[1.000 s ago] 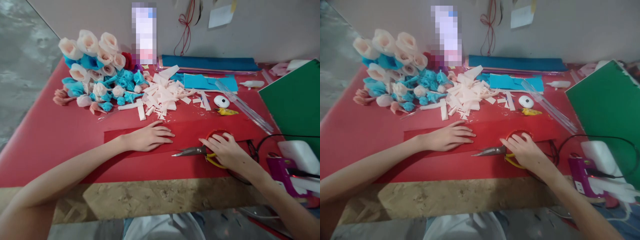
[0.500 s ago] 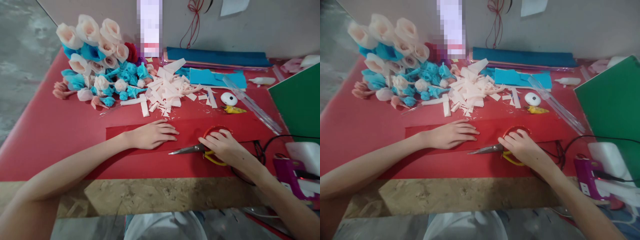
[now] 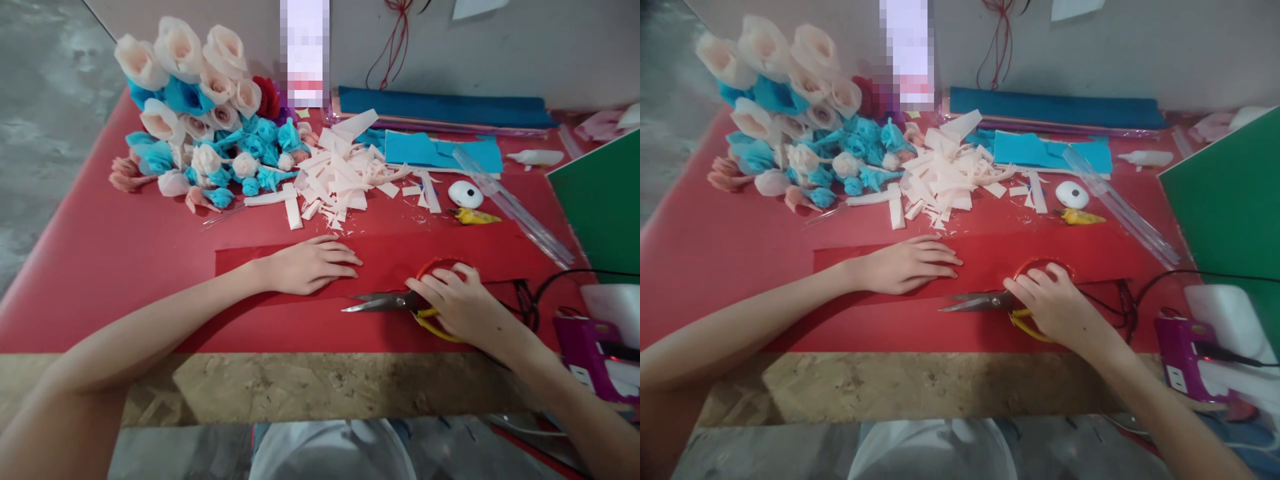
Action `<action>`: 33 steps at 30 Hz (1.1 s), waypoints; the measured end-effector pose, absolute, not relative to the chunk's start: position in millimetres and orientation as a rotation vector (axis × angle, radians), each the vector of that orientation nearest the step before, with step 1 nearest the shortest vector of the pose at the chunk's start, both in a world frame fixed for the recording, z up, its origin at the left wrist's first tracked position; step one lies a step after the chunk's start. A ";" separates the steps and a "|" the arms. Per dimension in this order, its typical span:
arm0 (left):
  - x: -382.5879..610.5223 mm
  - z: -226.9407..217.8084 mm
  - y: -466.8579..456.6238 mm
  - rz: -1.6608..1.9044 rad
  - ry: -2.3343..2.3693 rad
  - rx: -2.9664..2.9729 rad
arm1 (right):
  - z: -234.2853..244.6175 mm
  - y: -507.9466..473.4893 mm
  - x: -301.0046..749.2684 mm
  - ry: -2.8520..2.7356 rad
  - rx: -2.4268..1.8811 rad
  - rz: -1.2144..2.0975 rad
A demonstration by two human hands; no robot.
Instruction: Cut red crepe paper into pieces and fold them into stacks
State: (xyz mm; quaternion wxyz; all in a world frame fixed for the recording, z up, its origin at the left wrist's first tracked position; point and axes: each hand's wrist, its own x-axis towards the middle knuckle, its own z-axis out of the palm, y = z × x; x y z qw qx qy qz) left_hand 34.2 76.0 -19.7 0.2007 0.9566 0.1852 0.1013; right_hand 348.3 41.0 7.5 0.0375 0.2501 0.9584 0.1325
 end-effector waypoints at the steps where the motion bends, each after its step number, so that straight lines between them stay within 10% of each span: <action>1: 34.2 -19.6 75.9 0.287 0.517 2.673 | 6.7 38.9 346.9 2.925 0.782 0.411; 33: 34.1 -20.3 76.6 0.291 0.542 2.619 | 4.0 31.7 314.1 2.913 0.840 0.380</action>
